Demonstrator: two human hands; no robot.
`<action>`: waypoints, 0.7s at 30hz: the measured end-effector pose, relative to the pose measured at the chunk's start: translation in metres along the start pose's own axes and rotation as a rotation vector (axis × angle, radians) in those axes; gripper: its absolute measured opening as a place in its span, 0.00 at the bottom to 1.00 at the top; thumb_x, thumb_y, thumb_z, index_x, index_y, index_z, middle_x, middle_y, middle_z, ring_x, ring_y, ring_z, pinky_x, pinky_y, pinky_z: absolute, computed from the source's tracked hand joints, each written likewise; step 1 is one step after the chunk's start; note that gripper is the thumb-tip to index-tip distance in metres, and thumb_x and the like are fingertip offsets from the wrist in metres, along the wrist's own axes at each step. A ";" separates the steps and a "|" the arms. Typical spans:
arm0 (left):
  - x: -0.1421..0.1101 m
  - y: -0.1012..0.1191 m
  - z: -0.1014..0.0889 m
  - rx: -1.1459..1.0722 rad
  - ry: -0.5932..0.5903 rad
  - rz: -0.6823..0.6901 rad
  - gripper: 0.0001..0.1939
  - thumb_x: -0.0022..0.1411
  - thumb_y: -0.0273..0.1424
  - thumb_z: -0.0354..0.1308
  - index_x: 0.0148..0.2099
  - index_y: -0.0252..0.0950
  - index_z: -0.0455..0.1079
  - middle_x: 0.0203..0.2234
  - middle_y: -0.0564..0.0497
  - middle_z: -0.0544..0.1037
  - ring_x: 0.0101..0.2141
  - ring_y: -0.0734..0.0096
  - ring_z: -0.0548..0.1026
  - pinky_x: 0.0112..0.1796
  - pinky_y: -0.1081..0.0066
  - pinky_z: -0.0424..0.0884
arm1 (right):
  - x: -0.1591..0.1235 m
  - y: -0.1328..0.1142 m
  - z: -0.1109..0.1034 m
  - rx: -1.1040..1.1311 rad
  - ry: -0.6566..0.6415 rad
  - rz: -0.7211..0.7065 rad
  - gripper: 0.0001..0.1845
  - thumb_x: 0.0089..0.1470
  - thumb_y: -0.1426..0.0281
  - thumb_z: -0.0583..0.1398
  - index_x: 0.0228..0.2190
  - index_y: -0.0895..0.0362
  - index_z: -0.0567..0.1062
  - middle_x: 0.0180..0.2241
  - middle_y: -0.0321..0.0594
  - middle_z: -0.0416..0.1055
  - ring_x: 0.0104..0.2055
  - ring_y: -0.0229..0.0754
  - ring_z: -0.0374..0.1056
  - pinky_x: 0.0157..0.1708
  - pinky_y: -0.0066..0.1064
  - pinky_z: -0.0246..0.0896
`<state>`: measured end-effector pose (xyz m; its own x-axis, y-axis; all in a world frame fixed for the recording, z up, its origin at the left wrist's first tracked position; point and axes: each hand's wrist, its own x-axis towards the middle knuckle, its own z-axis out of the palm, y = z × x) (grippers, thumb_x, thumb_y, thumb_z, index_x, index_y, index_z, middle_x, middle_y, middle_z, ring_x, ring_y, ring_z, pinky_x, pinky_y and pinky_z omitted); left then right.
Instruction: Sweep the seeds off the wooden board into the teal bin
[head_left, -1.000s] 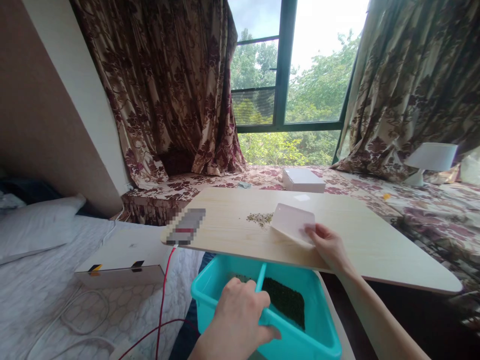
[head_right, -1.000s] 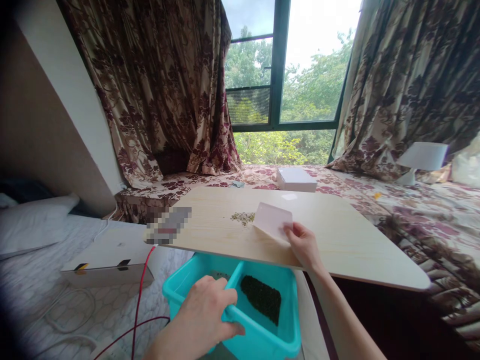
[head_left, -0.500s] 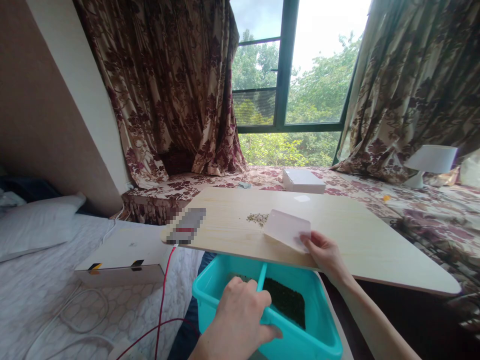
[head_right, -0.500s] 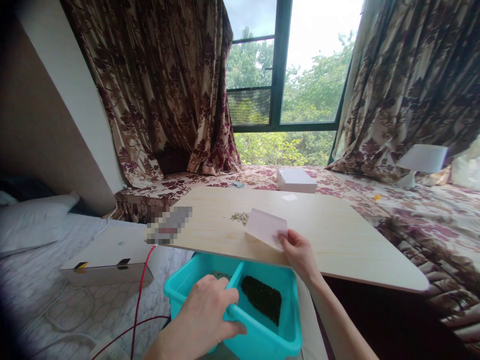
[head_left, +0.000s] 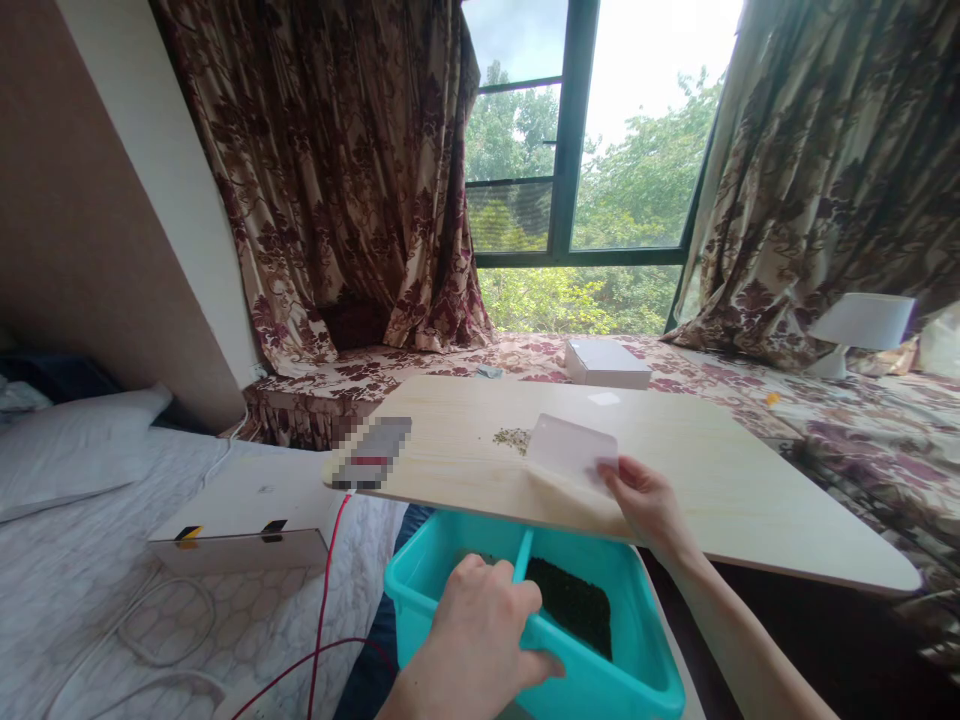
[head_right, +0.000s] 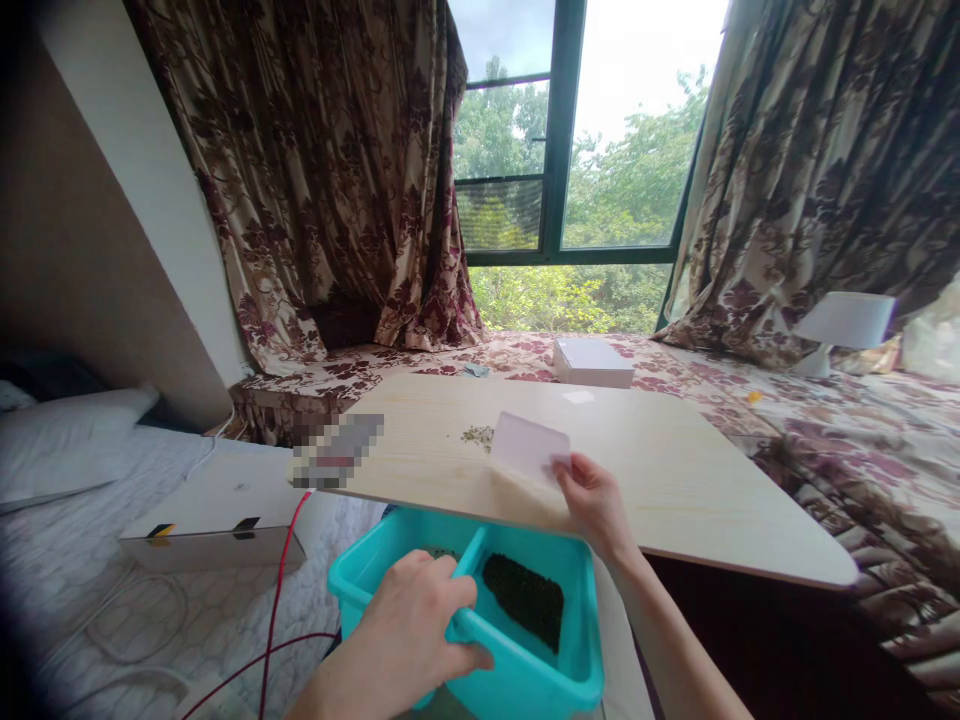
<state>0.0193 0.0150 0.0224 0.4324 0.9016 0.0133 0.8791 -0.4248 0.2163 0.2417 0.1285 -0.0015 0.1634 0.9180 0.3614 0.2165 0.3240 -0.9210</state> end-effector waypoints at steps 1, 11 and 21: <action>0.000 0.000 0.000 0.001 -0.002 -0.001 0.20 0.48 0.51 0.64 0.33 0.40 0.73 0.29 0.50 0.73 0.34 0.60 0.70 0.37 0.64 0.64 | 0.003 0.003 0.000 -0.017 0.003 -0.009 0.21 0.41 0.52 0.63 0.29 0.57 0.78 0.29 0.44 0.78 0.31 0.46 0.72 0.31 0.34 0.67; 0.000 0.000 -0.004 -0.004 -0.028 -0.010 0.20 0.49 0.51 0.63 0.33 0.40 0.73 0.30 0.50 0.73 0.34 0.61 0.70 0.38 0.65 0.64 | -0.011 -0.002 0.021 0.002 -0.121 -0.005 0.21 0.44 0.52 0.61 0.30 0.57 0.78 0.28 0.42 0.78 0.30 0.45 0.72 0.30 0.33 0.66; -0.011 -0.009 -0.009 -0.057 -0.040 -0.107 0.16 0.48 0.47 0.64 0.32 0.40 0.72 0.29 0.52 0.74 0.35 0.61 0.70 0.37 0.66 0.62 | -0.016 -0.015 0.013 0.076 -0.067 -0.006 0.21 0.41 0.51 0.63 0.29 0.55 0.78 0.30 0.42 0.78 0.33 0.47 0.73 0.35 0.36 0.69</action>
<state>0.0046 0.0093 0.0289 0.3456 0.9370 -0.0510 0.9082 -0.3203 0.2695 0.2232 0.1121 0.0047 0.0969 0.9283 0.3589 0.1431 0.3438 -0.9281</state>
